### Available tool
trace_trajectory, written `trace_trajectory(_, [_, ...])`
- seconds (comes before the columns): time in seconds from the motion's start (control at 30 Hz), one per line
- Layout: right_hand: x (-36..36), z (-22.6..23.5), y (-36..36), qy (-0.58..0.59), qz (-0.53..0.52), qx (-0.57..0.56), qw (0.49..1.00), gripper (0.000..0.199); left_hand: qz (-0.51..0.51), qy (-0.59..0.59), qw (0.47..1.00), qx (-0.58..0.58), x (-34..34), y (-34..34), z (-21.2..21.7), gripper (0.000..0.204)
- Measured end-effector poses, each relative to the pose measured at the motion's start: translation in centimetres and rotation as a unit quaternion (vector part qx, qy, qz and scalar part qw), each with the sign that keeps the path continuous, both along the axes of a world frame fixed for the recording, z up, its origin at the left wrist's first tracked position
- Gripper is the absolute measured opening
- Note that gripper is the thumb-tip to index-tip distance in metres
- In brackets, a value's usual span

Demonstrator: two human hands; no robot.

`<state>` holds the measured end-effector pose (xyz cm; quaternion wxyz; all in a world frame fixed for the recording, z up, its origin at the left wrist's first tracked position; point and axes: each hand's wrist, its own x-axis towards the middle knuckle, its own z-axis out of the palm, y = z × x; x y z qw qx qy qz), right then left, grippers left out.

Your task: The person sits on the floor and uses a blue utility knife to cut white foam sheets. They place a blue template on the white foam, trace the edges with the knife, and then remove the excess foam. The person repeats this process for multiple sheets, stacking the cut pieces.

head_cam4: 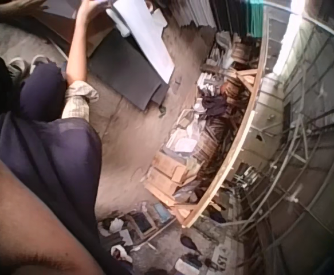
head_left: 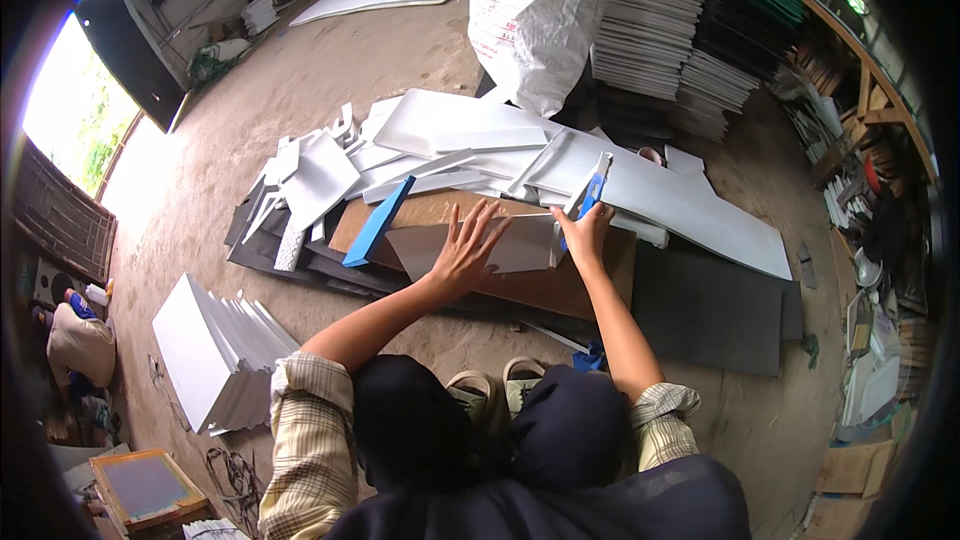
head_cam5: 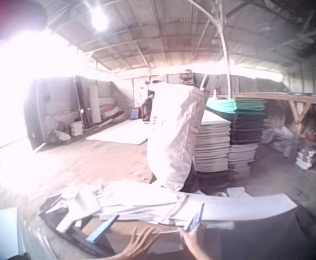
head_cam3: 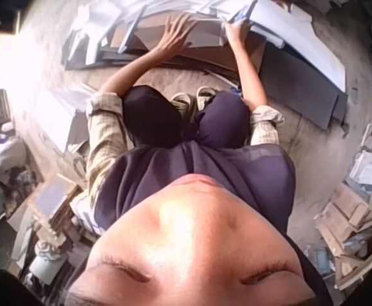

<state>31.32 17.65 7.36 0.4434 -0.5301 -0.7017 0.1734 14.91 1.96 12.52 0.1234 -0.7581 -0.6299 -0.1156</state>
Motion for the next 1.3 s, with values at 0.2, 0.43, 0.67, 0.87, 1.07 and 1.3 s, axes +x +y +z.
trace_trajectory(0.2, [0.1, 1.3, 2.9, -0.020, 0.008, -0.176, 0.984, 0.058, 0.054, -0.108, 0.991, 0.049, -1.0, 1.8, -2.9, 0.083])
trace_trajectory(0.43, [7.0, 6.7, 6.7, 0.214, 0.050, -0.248, 0.943, 0.039, 0.088, -0.147, 0.983, 0.071, -4.8, 7.8, -6.9, 0.055])
trace_trajectory(0.67, [6.4, 7.0, 9.1, 0.131, 0.004, -0.111, 0.985, 0.039, 0.171, -0.266, 0.948, -0.030, -3.9, 9.6, -14.6, 0.067])
trace_trajectory(0.87, [-0.3, -0.9, 10.1, -0.174, -0.004, 0.066, 0.982, 0.030, 0.067, -0.371, 0.925, -0.044, 1.1, 5.2, -15.2, 0.064])
trace_trajectory(1.07, [-2.0, -7.9, 7.8, -0.135, 0.077, 0.008, 0.988, 0.022, 0.082, -0.498, 0.863, -0.037, -0.9, -1.6, -9.5, 0.039])
trace_trajectory(1.3, [-7.0, -8.3, -3.3, 0.236, 0.235, -0.427, 0.840, 0.023, 0.370, -0.282, 0.864, 0.193, -16.3, -7.0, -11.2, 0.029])
